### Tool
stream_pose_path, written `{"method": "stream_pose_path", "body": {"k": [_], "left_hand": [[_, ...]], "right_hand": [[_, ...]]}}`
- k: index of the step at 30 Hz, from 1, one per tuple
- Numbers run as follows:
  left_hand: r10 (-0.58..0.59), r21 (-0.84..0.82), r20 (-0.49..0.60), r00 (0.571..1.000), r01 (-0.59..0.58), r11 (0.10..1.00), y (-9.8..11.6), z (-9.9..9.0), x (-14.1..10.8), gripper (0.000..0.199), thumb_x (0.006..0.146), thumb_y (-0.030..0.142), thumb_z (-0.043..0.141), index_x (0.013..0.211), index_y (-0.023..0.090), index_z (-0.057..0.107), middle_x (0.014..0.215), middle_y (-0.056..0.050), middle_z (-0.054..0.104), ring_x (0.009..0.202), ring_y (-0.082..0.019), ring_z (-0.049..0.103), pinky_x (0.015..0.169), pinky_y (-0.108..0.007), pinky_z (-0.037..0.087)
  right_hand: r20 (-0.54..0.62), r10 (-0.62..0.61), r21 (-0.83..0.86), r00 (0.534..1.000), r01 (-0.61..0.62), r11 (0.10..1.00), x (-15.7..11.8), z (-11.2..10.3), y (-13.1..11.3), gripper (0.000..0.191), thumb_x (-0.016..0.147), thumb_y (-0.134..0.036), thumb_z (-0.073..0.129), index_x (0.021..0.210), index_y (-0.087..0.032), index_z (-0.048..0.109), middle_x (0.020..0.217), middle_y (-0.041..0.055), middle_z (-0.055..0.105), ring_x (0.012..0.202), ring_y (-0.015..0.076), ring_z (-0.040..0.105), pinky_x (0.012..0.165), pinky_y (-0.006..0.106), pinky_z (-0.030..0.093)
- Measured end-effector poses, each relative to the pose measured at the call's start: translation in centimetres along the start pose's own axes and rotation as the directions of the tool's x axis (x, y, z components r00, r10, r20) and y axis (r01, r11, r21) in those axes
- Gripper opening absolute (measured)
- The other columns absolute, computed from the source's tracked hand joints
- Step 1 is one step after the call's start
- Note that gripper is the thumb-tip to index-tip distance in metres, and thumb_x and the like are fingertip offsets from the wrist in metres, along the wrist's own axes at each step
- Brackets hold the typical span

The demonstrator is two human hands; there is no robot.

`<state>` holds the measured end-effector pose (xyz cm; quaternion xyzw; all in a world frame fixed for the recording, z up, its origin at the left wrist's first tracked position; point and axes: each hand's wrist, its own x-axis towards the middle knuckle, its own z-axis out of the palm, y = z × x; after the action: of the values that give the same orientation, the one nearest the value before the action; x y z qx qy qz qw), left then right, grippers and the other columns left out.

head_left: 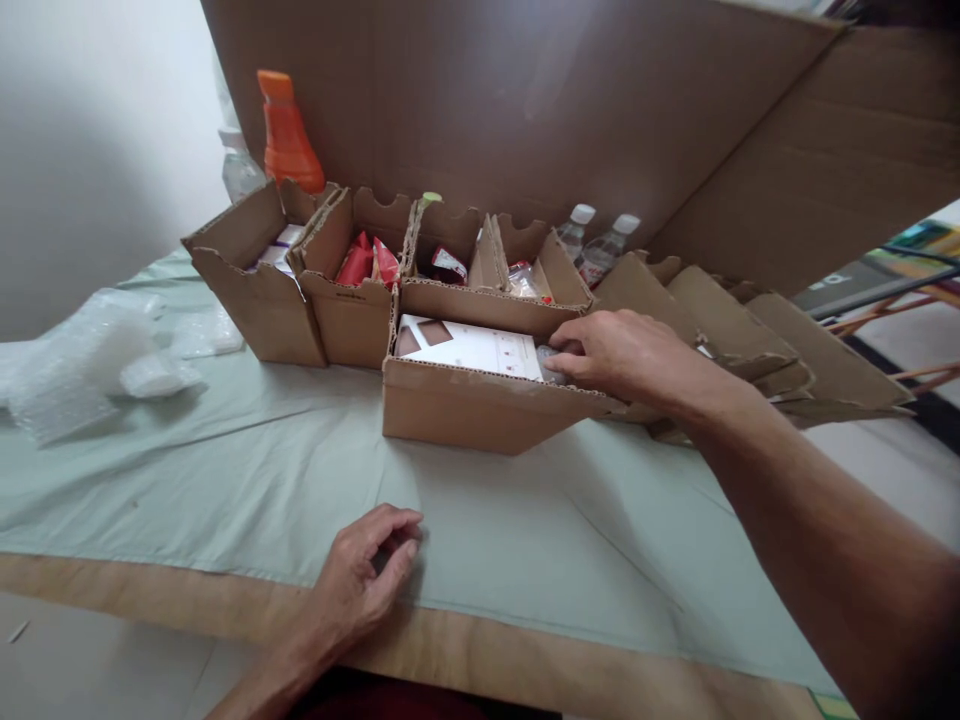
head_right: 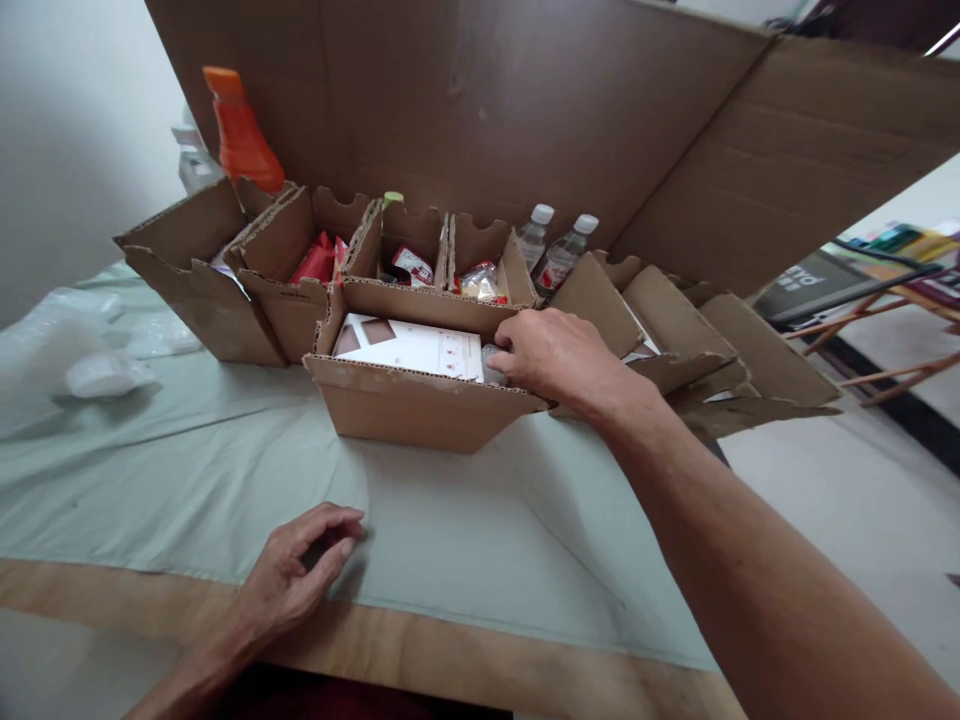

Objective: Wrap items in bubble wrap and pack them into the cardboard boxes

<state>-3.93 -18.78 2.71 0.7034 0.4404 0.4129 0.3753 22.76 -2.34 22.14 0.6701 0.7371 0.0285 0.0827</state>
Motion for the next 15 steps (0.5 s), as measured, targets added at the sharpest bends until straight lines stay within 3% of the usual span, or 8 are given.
{"method": "stream_pose_path", "body": {"k": [3,6,8,10,12,15], "left_hand": [[-0.021,-0.007,-0.034,0.999,0.021,1.000,0.5,-1.2,-0.2,0.017,0.096,0.021,0.056,0.104,0.023,0.071,0.089,-0.003,0.076,0.081,-0.016,0.074,0.072,-0.026,0.059],[-0.072,0.025,-0.108,0.992,0.075,0.997,0.9,-3.5,0.2,0.015,0.097,0.027,0.060,0.105,0.025,0.072,0.097,-0.004,0.076,0.088,-0.018,0.073,0.077,-0.028,0.059],[-0.148,0.031,-0.180,0.973,0.156,0.987,1.0,-5.0,1.4,0.020,0.097,0.032,0.063,0.115,0.027,0.071,0.112,-0.005,0.074,0.098,-0.019,0.072,0.084,-0.031,0.058],[-0.192,-0.003,-0.254,0.948,0.198,0.980,0.8,-5.9,3.5,0.039,0.095,0.037,0.067,0.132,0.029,0.063,0.132,-0.008,0.068,0.115,-0.023,0.067,0.096,-0.037,0.056],[-0.169,-0.047,-0.282,0.944,0.162,0.986,0.4,-6.1,6.3,0.062,0.090,0.042,0.072,0.147,0.028,0.051,0.149,-0.011,0.058,0.134,-0.028,0.058,0.107,-0.044,0.051],[-0.138,-0.135,-0.189,0.972,0.114,0.984,0.1,-4.8,10.5,0.076,0.082,0.047,0.076,0.148,0.022,0.047,0.152,-0.015,0.054,0.140,-0.033,0.052,0.111,-0.050,0.048]], "right_hand": [[-0.210,0.081,0.178,0.974,-0.043,0.983,-3.2,-0.2,1.4,0.019,0.085,-0.035,0.065,0.091,-0.024,0.079,0.082,0.0034,0.075,0.075,0.0228,0.065,0.067,0.033,0.042],[-0.429,0.243,0.445,0.870,-0.031,0.895,-8.0,1.0,3.5,0.024,0.088,-0.039,0.064,0.099,-0.023,0.079,0.090,0.0048,0.078,0.078,0.0211,0.068,0.074,0.036,0.049],[-0.473,0.363,0.591,0.802,-0.017,0.807,-10.5,3.0,4.7,0.027,0.086,-0.042,0.068,0.103,-0.023,0.079,0.095,0.0064,0.079,0.079,0.0204,0.069,0.078,0.036,0.053],[-0.425,0.383,0.679,0.820,0.008,0.734,-11.4,5.7,5.0,0.035,0.083,-0.044,0.071,0.110,-0.022,0.077,0.099,0.0086,0.078,0.083,0.0223,0.070,0.081,0.038,0.056],[-0.348,0.305,0.732,0.887,0.053,0.679,-10.6,8.5,4.1,0.053,0.079,-0.049,0.073,0.124,-0.020,0.070,0.109,0.0119,0.076,0.093,0.0263,0.070,0.084,0.042,0.058],[-0.295,0.200,0.810,0.934,0.133,0.571,-7.8,11.5,1.2,0.071,0.076,-0.056,0.077,0.135,-0.018,0.061,0.125,0.0156,0.071,0.108,0.0307,0.068,0.091,0.048,0.058]]}}
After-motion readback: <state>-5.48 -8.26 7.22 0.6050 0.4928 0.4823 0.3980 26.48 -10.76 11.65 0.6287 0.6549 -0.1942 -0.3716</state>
